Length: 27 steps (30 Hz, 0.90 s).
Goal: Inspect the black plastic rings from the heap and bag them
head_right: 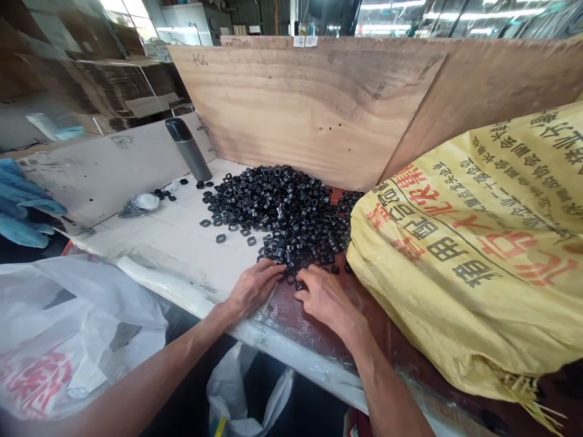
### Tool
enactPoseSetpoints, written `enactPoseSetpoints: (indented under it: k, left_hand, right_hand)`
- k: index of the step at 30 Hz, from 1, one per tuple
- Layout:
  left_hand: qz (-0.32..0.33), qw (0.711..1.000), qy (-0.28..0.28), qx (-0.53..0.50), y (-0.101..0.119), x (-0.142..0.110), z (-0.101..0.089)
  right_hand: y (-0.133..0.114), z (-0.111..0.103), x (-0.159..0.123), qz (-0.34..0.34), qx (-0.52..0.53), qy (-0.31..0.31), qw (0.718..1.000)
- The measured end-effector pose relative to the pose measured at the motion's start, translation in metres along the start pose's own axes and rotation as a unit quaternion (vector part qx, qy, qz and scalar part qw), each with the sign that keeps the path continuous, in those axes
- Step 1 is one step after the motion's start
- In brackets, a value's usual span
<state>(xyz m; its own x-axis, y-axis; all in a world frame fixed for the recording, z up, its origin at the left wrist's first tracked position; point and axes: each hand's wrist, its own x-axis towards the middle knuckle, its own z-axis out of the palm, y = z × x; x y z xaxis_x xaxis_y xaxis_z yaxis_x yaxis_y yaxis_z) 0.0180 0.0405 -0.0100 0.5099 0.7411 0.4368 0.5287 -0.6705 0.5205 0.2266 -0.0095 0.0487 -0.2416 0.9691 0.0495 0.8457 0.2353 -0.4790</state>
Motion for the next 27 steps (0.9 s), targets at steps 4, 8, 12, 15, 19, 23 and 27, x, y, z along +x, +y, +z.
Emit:
enactPoseSetpoints:
  k: [4, 8, 12, 15, 19, 23, 27]
  left_hand:
    - [-0.066, 0.997, 0.039, -0.017, -0.002, 0.0, -0.002]
    - [-0.092, 0.995, 0.022, -0.011, 0.002, -0.006, -0.008]
    - [-0.103, 0.994, 0.028, -0.014, 0.01, -0.011, -0.015]
    - [-0.103, 0.995, -0.006, -0.009, 0.014, -0.011, -0.018]
    - [-0.085, 0.995, -0.054, 0.013, 0.011, -0.011, -0.015]
    - [-0.098, 0.994, -0.038, -0.042, 0.006, -0.012, -0.014]
    - [-0.064, 0.987, -0.015, -0.148, 0.006, -0.009, -0.016]
  right_hand:
    - [-0.014, 0.006, 0.001, -0.009, -0.063, -0.04, 0.997]
    - [-0.008, 0.003, 0.003, -0.017, -0.021, -0.036, 0.999]
    - [0.003, 0.01, 0.003, -0.01, -0.003, -0.006, 1.0]
    - [0.002, 0.018, 0.003, 0.005, -0.004, 0.018, 1.0]
    - [-0.003, 0.024, 0.004, -0.004, -0.033, -0.002, 0.999]
    - [-0.002, 0.024, 0.004, -0.008, 0.039, 0.045, 0.998]
    - [0.0, 0.022, 0.006, 0.038, 0.193, 0.063, 0.978]
